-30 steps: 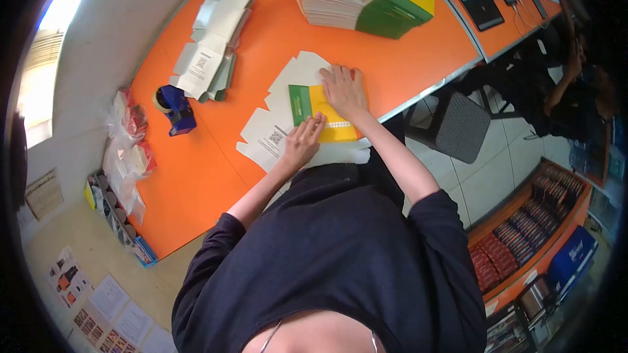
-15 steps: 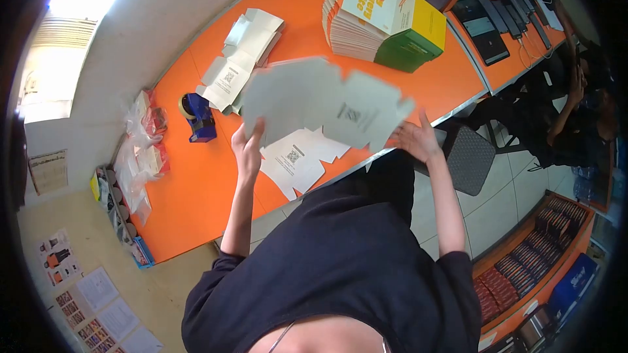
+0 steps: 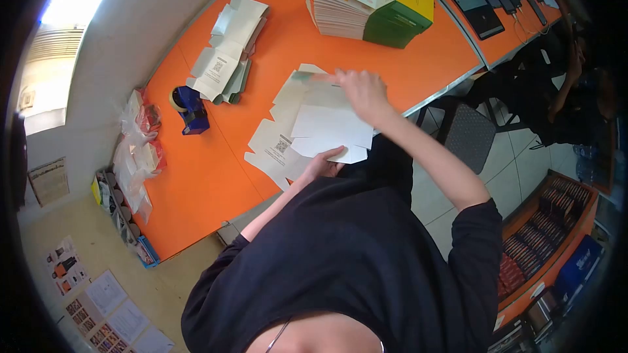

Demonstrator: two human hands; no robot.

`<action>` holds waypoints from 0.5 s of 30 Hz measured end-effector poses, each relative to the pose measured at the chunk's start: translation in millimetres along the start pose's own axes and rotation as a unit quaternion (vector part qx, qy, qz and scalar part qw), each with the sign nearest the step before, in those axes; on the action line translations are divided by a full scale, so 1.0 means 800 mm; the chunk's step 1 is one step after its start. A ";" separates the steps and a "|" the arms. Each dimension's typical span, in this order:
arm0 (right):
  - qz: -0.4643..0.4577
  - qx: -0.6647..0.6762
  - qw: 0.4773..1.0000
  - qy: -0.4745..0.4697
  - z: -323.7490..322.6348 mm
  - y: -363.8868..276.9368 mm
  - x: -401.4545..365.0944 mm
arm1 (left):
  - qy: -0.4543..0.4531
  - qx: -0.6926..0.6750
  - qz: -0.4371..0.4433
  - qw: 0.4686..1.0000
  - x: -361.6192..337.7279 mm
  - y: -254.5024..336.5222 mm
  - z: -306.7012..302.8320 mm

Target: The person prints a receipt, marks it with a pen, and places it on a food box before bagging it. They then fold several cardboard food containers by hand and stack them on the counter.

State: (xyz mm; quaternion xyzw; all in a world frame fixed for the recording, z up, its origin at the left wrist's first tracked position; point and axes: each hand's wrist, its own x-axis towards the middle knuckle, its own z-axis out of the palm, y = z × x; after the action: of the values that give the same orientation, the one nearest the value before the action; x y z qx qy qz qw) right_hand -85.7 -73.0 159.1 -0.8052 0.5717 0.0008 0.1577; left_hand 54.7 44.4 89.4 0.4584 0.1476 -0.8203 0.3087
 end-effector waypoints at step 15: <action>-0.145 -0.248 0.947 0.144 0.178 -0.018 -0.075 | -0.087 0.707 0.114 0.692 -0.050 0.099 0.055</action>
State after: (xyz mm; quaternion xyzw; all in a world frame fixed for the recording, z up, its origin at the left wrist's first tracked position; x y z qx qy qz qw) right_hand -68.1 23.0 38.6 -0.8843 0.4476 0.0037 -0.1326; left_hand 91.9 -24.5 149.9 0.4812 -0.5572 -0.6767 -0.0042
